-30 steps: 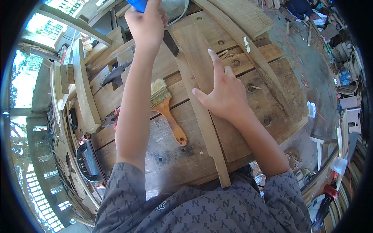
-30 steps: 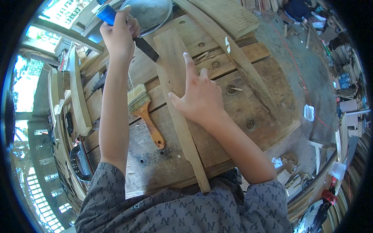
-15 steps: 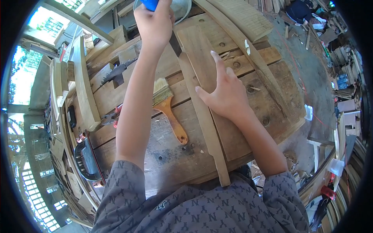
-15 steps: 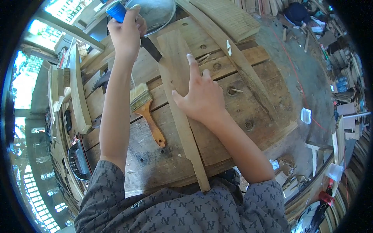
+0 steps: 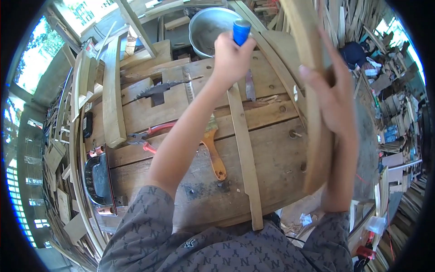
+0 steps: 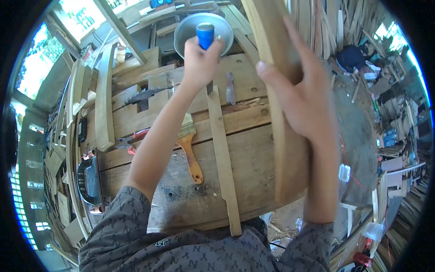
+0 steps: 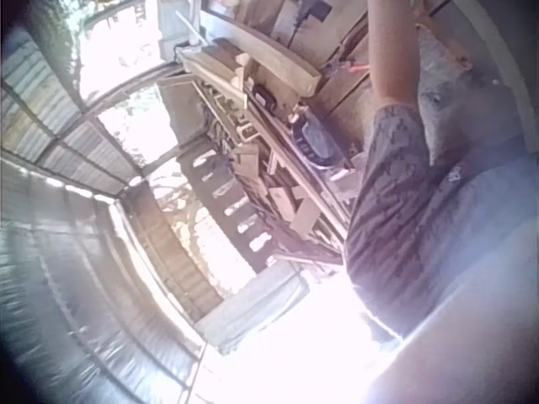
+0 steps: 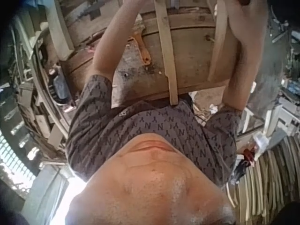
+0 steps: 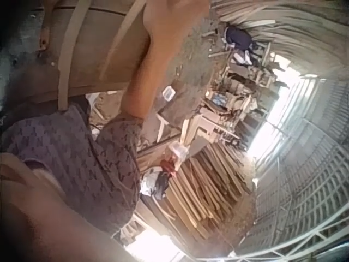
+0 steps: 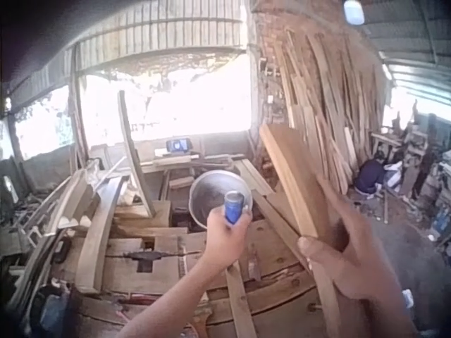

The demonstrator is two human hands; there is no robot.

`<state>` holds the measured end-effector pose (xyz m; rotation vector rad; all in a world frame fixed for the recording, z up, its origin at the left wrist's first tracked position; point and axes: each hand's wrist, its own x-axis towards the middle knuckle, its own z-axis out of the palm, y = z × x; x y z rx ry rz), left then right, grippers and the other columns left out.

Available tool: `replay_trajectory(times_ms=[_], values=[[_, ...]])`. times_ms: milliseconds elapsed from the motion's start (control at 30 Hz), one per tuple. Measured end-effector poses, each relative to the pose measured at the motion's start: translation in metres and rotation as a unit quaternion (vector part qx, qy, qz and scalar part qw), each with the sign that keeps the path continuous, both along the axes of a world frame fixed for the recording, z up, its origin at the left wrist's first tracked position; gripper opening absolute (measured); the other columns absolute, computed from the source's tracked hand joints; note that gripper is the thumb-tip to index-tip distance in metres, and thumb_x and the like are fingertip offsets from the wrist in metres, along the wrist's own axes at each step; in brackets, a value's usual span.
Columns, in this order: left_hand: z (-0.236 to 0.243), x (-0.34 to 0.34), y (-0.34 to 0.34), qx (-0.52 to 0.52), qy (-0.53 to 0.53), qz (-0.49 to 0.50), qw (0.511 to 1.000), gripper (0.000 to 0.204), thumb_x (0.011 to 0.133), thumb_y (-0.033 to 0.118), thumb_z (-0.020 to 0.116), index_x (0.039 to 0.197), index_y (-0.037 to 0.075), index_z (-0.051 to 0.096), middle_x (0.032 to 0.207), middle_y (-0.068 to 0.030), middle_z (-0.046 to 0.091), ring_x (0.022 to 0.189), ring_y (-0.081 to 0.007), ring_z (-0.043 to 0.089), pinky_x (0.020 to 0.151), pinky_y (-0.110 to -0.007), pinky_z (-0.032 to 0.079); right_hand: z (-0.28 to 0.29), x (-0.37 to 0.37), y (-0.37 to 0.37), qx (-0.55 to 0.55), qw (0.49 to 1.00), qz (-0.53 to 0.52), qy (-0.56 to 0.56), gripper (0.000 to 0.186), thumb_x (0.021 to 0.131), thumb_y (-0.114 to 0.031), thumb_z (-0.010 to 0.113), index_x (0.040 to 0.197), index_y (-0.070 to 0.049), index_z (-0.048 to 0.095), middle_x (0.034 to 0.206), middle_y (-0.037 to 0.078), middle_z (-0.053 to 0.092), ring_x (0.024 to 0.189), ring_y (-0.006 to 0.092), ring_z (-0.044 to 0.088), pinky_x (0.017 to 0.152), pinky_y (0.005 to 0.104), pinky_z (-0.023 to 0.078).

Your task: Chiseling a piece of wood at a workbench.

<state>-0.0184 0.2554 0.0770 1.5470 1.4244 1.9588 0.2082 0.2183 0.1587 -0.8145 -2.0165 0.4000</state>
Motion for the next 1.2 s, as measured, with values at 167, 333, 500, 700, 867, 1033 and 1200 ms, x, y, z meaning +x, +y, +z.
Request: replay_trajectory(times_ms=[167, 333, 500, 700, 867, 1033, 1200], values=[[0.001, -0.001, -0.007, -0.012, 0.000, -0.007, 1.000, 0.026, 0.082, 0.009, 0.066, 0.065, -0.002, 0.049, 0.054, -0.0093, 0.051, 0.049, -0.0143, 0.046, 0.052, -0.036, 0.043, 0.061, -0.025, -0.018, -0.020, 0.994, 0.111, 0.012, 0.075, 0.089, -0.022, 0.067, 0.157, -0.004, 0.040, 0.147, 0.023, 0.056, 0.130, 0.0256, 0.058, 0.113, 0.0350, 0.040], [0.001, 0.006, 0.001, 0.100, 0.002, -0.037, 0.994, 0.029, 0.083, 0.010, 0.067, 0.063, -0.001, 0.049, 0.053, -0.0117, 0.052, 0.047, -0.0199, 0.046, 0.052, -0.038, 0.045, 0.048, -0.037, 0.010, 0.050, 0.964, 0.077, -0.247, 0.075, 0.087, -0.030, 0.069, 0.152, -0.001, 0.044, 0.141, 0.026, 0.057, 0.127, 0.0333, 0.060, 0.109, 0.0379, 0.042], [0.000, 0.005, 0.001, 0.041, 0.023, -0.014, 0.999, 0.030, 0.082, 0.013, 0.069, 0.063, -0.002, 0.051, 0.050, -0.0143, 0.050, 0.043, -0.0195, 0.046, 0.050, -0.039, 0.044, 0.061, -0.035, 0.010, 0.099, 0.963, 0.106, -0.228, 0.078, 0.089, -0.036, 0.068, 0.149, 0.006, 0.041, 0.117, 0.028, 0.067, 0.107, 0.0353, 0.067, 0.095, 0.0399, 0.050], [-0.007, -0.005, 0.003, 0.034, 0.041, -0.039, 0.998, 0.031, 0.084, 0.012, 0.068, 0.063, -0.002, 0.049, 0.049, -0.0089, 0.049, 0.045, -0.0137, 0.043, 0.047, -0.036, 0.041, 0.091, -0.054, -0.020, -0.040, 0.954, 0.120, -0.273, 0.082, 0.094, -0.027, 0.061, 0.157, 0.010, 0.023, 0.103, 0.028, 0.071, 0.086, 0.0246, 0.072, 0.079, 0.0353, 0.056], [-0.008, -0.005, 0.003, 0.050, 0.042, -0.048, 0.997, 0.034, 0.084, 0.012, 0.068, 0.062, -0.002, 0.048, 0.049, -0.0076, 0.048, 0.047, -0.0101, 0.042, 0.047, -0.034, 0.039, 0.077, -0.058, -0.028, -0.039, 0.958, 0.060, -0.277, 0.080, 0.092, -0.027, 0.063, 0.155, 0.009, 0.030, 0.118, 0.034, 0.067, 0.093, 0.0282, 0.072, 0.084, 0.0382, 0.054], [-0.007, -0.010, 0.006, -0.001, 0.018, -0.044, 0.999, 0.036, 0.085, 0.015, 0.068, 0.059, -0.002, 0.051, 0.049, -0.0071, 0.050, 0.045, -0.0105, 0.043, 0.046, -0.034, 0.039, 0.012, -0.028, -0.003, 0.059, 0.998, 0.023, -0.029, 0.073, 0.087, -0.040, 0.070, 0.142, 0.003, 0.051, 0.126, 0.031, 0.065, 0.121, 0.0414, 0.063, 0.105, 0.0443, 0.047], [0.003, -0.012, 0.001, -0.013, -0.084, -0.070, 0.994, 0.035, 0.087, 0.015, 0.067, 0.058, 0.003, 0.053, 0.052, -0.0023, 0.055, 0.045, -0.0101, 0.050, 0.046, -0.031, 0.041, -0.064, -0.027, -0.027, -0.074, 0.995, -0.044, -0.059, 0.090, 0.079, -0.031, 0.076, 0.153, -0.001, 0.034, 0.129, 0.032, 0.062, 0.121, 0.0433, 0.062, 0.106, 0.0491, 0.047]])
